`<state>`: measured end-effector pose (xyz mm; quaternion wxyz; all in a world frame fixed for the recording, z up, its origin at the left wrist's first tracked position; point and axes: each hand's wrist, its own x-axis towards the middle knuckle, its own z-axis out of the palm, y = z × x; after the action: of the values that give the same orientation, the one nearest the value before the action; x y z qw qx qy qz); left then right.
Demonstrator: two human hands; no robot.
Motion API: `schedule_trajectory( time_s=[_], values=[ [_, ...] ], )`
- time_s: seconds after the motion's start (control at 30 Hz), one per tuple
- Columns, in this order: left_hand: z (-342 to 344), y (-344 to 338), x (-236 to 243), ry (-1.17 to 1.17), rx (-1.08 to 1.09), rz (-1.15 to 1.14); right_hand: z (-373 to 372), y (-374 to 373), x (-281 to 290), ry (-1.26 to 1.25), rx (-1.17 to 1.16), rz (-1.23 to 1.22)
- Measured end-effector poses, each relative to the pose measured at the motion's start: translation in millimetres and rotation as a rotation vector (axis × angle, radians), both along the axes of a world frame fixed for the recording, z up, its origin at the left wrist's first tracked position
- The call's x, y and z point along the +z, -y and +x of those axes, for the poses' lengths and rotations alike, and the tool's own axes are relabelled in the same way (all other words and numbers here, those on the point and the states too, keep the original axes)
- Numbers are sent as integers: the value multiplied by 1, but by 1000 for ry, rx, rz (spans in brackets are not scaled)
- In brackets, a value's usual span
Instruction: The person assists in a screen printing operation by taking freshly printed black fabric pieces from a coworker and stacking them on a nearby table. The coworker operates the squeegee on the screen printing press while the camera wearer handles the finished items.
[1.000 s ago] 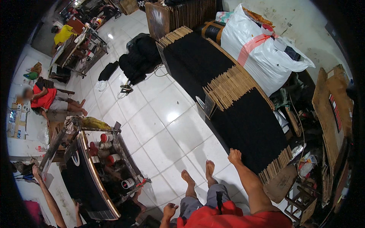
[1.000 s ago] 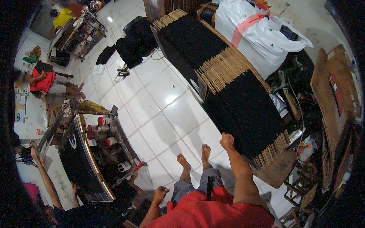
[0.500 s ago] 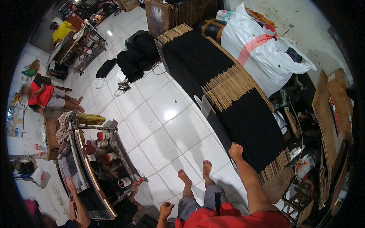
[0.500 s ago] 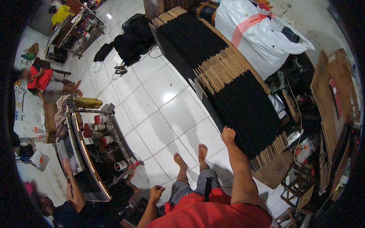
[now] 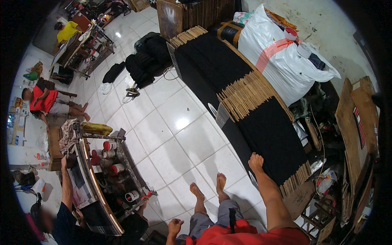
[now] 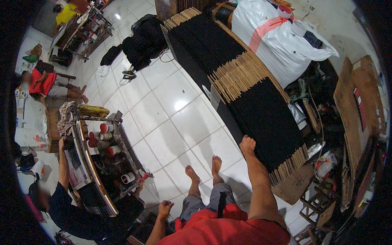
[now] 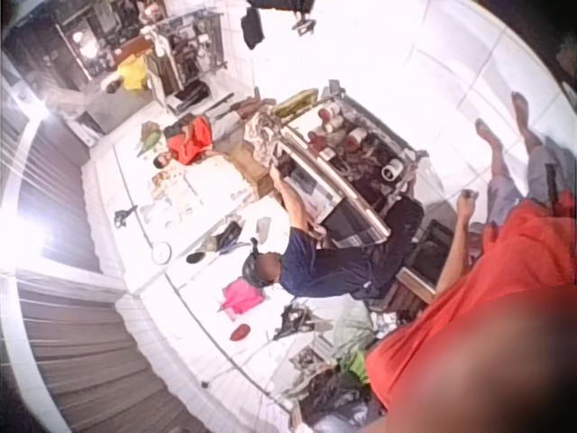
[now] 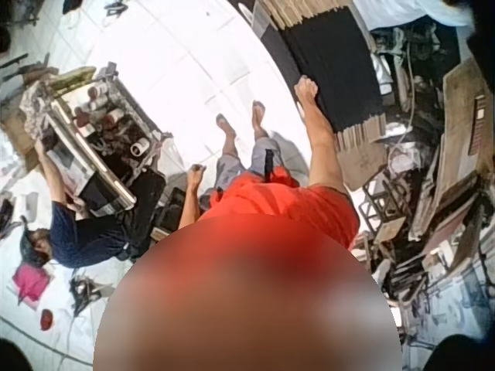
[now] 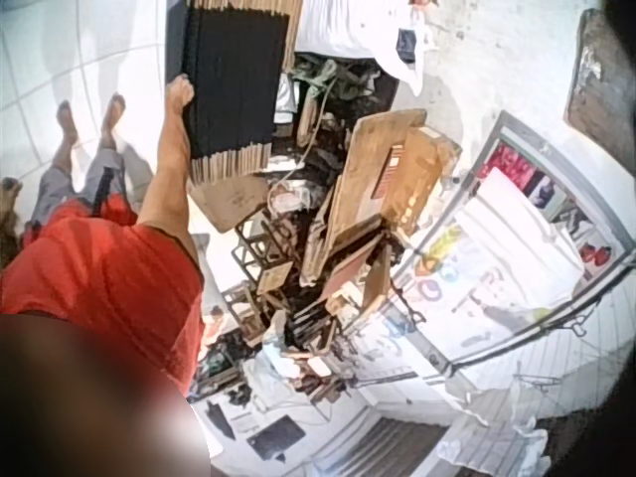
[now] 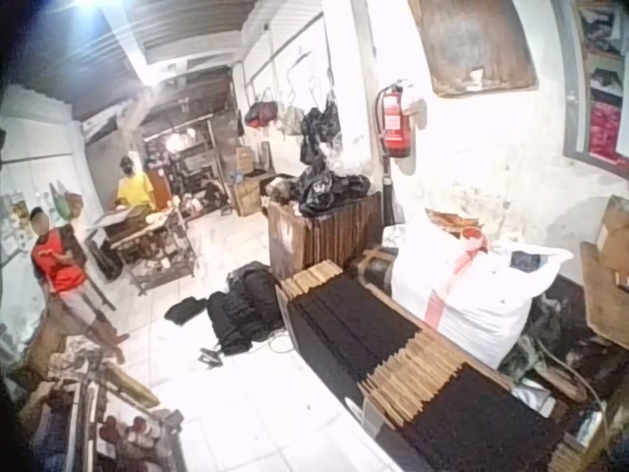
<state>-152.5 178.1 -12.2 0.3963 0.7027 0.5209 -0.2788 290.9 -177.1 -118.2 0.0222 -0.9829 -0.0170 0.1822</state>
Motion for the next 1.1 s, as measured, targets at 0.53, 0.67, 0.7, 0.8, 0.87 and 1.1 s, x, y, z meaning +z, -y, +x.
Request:
schedule_trajectory(
  time_s=[0.53,0.67,0.7,0.8,0.87,1.1],
  values=[
    [9,17,-13,73,80,-73,-28,-11,64,230,-5,48],
    [4,21,-32,243,114,-106,-88,-25,81,95,-27,76],
    [2,21,-35,255,115,-114,-106,-27,83,53,-17,78],
    [1,7,-43,297,103,-124,-157,-34,91,-137,-36,87],
    [-1,-8,-45,262,75,-136,-185,-38,97,-240,-85,79],
    [-20,-64,-32,224,171,-258,-237,-46,114,-293,-262,136]
  ],
)
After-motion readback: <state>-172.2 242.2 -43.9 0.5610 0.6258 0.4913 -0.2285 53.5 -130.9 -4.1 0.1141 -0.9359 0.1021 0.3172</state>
